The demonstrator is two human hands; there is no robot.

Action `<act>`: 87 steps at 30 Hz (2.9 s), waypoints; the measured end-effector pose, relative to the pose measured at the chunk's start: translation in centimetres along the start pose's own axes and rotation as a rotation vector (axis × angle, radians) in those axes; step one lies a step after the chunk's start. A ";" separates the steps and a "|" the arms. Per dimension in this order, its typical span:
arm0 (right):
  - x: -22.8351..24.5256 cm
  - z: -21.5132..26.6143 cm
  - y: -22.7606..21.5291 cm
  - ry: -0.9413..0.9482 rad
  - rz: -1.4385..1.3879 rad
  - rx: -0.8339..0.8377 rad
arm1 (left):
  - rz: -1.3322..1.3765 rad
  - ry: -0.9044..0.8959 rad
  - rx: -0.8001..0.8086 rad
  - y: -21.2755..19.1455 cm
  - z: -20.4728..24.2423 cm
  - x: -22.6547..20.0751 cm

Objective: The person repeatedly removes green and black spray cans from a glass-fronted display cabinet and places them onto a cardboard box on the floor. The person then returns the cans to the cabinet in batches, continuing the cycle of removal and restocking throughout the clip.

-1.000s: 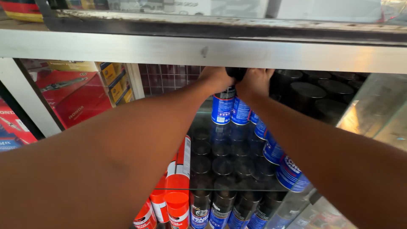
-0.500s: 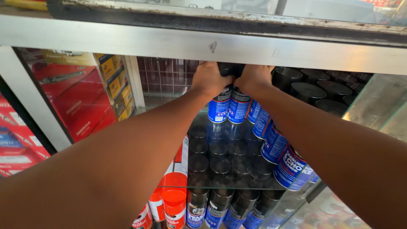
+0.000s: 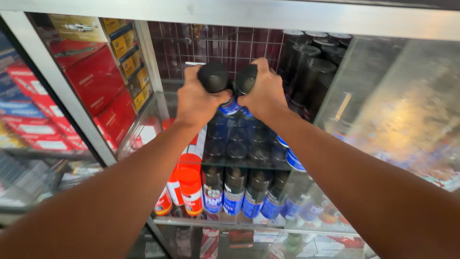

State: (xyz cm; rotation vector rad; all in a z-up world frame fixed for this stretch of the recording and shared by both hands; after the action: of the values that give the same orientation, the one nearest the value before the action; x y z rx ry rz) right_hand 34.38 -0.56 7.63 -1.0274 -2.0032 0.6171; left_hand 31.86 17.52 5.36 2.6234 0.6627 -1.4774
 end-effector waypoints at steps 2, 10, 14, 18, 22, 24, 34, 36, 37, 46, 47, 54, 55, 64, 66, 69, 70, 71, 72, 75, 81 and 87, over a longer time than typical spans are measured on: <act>1.1 2.4 -1.7 -0.150 -0.035 -0.051 | -0.041 -0.010 -0.083 -1.4 3.2 -2.0; 4.7 14.6 -9.6 -0.323 -0.328 0.217 | -0.311 -0.013 -0.475 -6.8 20.1 -12.7; 5.0 21.0 -13.7 -0.439 -0.355 0.388 | -0.368 -0.163 -0.653 -6.2 30.5 -18.8; 6.0 28.4 -16.9 -0.562 -0.330 0.615 | -0.487 -0.276 -0.772 -5.7 40.9 -25.7; 8.1 36.8 -19.9 -0.704 -0.299 0.861 | -0.653 -0.431 -0.901 -6.7 50.3 -32.2; 9.2 40.6 -21.5 -0.726 -0.230 0.931 | -0.713 -0.484 -0.945 -7.1 54.9 -35.3; 15.9 53.7 -28.4 -0.965 -0.465 1.138 | -0.875 -0.828 -1.088 -11.7 71.6 -46.5; 17.7 56.4 -29.7 -1.022 -0.488 1.166 | -0.837 -0.937 -1.122 -13.1 74.3 -47.7; 18.7 57.9 -30.4 -1.056 -0.481 1.162 | -0.814 -0.989 -1.138 -14.0 75.8 -48.2; 28.2 74.3 -33.5 -1.190 -0.451 1.104 | -0.884 -0.825 -1.121 -26.2 91.5 -49.3; 29.4 76.4 -33.9 -1.204 -0.471 1.084 | -0.873 -0.861 -1.092 -27.9 93.3 -49.2; 35.0 85.2 -31.9 -1.058 -0.335 1.178 | -0.782 -0.988 -0.909 -36.3 100.7 -44.5; 35.7 85.7 -31.4 -1.088 -0.306 1.152 | -0.757 -0.994 -0.896 -37.1 101.1 -43.9; 41.4 89.4 -25.6 -1.341 -0.201 0.855 | -0.717 -0.886 -0.746 -40.8 102.3 -38.5; 42.0 89.4 -25.0 -1.307 -0.183 0.858 | -0.780 -0.857 -0.719 -41.8 101.9 -38.2; 42.7 89.3 -25.1 -1.332 -0.126 0.775 | -0.773 -0.792 -0.756 -42.4 101.3 -37.8; 42.8 89.4 -25.2 -1.345 -0.074 0.739 | -0.756 -0.769 -0.782 -42.5 101.3 -37.7; 42.7 89.5 -25.5 -1.358 -0.022 0.703 | -0.745 -0.786 -0.798 -42.5 101.2 -37.6; 42.7 89.5 -25.8 -1.367 0.031 0.664 | -0.735 -0.800 -0.812 -42.4 101.1 -37.4; 42.2 89.6 -27.1 -1.402 0.084 0.581 | -0.715 -0.853 -0.844 -42.0 100.5 -37.3; 39.5 84.5 -29.7 -1.329 -0.343 0.368 | -0.928 -0.983 -0.897 -40.1 97.2 -39.1; 29.6 69.1 -29.2 -1.264 -0.541 0.090 | -1.116 0.014 -0.955 -34.2 84.0 -42.6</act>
State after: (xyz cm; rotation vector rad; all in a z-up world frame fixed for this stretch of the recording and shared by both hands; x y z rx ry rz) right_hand -45.91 3.25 1.00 0.1402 -3.0769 1.1865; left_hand -68.15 12.68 0.62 1.4740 2.3068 -0.7809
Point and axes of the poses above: each hand's wrist, its own z-axis away from the middle knuckle, its own y-axis out of the palm, x = y × z, the point moved 4 cm from there along -z, towards the middle knuckle, and after that the axes turned 11 degrees about z, right-handed, at the moved point
